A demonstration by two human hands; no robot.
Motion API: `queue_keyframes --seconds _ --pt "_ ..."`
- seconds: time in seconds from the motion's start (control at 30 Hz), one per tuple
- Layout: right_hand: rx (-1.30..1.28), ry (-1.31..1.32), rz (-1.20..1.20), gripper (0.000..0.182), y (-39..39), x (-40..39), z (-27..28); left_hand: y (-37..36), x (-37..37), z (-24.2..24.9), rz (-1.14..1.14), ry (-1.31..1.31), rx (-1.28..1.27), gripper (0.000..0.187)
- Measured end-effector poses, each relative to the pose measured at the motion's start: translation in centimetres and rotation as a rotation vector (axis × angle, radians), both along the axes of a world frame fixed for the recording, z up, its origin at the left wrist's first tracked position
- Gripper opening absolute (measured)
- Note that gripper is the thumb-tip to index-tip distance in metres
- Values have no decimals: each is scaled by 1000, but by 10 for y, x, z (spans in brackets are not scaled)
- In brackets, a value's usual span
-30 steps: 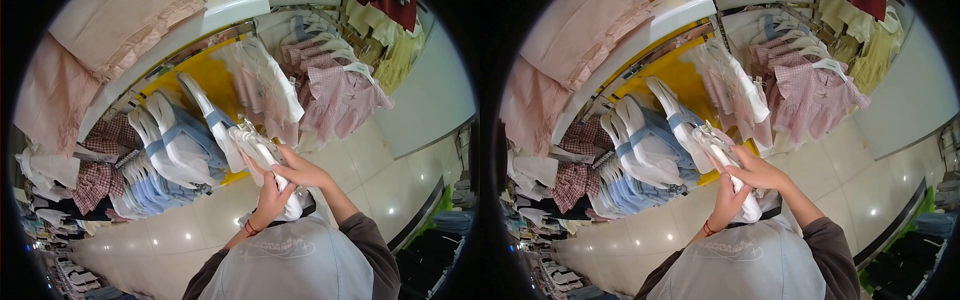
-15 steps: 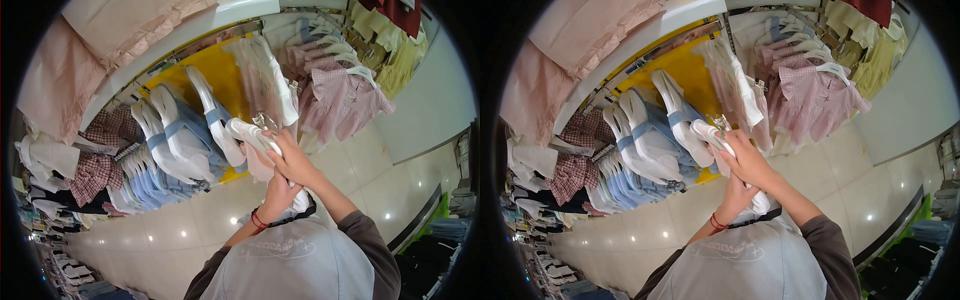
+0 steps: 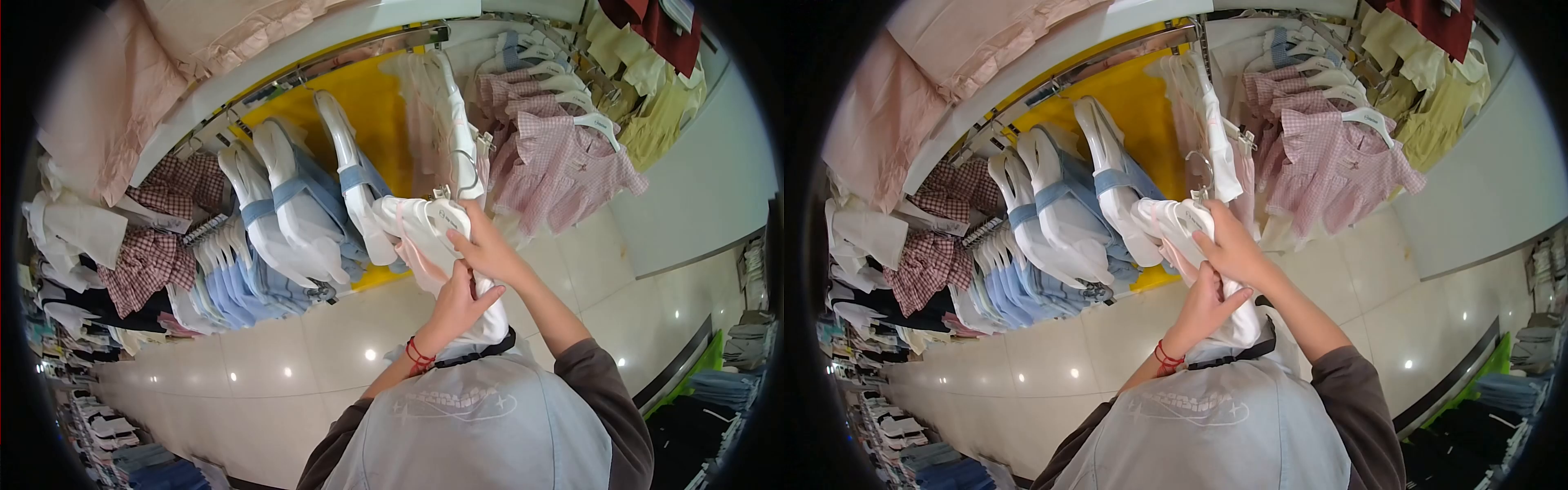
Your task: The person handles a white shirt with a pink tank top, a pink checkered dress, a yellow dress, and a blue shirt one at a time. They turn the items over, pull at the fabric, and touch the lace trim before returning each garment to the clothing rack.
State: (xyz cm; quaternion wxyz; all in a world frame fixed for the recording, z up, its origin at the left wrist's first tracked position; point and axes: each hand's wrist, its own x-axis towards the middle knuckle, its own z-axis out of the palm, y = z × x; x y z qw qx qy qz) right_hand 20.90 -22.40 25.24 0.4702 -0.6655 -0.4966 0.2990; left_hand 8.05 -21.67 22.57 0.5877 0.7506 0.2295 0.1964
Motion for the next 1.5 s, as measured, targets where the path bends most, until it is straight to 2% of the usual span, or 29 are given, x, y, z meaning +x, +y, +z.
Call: queue_keyframes --seconds 0.03,0.1,0.2,0.3,0.47,0.53,0.7,0.77,0.83,0.9,1.03,1.13,1.27,1.33,1.4,1.5 --pt "69 -94 -1 51 6 4 -1 2 0 -3 -41 -13 -42 38" --pt "206 -285 -3 49 23 15 0 5 -3 -4 -25 -104 40 36" --pt "293 -383 -6 49 57 32 17 10 -11 -10 43 -161 42 34" --pt "284 -608 -67 49 95 48 37 20 -25 -16 106 -168 30 32" --pt "215 -500 -68 48 147 57 82 33 -41 -18 274 -188 184 36" --pt "279 -483 -97 47 167 59 87 37 -44 -1 340 -169 271 38" --pt "195 -501 -117 43 199 64 101 58 -31 -1 388 -194 360 44" --pt "114 -491 -83 44 209 67 99 61 -24 -3 393 -176 424 45" --pt "168 -530 -107 45 220 72 83 65 -19 -10 377 -136 489 46" --pt "255 -538 -131 45 221 74 69 64 -15 -19 328 -156 443 47" --pt "161 -481 -118 46 220 81 50 61 -9 -38 270 -131 329 49" --pt "228 -451 -123 47 216 81 47 61 -1 -35 256 -104 296 52" --pt "286 -514 -127 53 202 79 42 70 20 -33 408 -207 322 50" --pt "265 -424 -135 54 200 85 28 83 26 -37 515 -248 373 49" --pt "210 -323 -116 60 195 87 21 104 31 -40 522 -309 393 49" --pt "381 -170 -87 67 181 83 2 131 45 -30 415 -326 379 49"
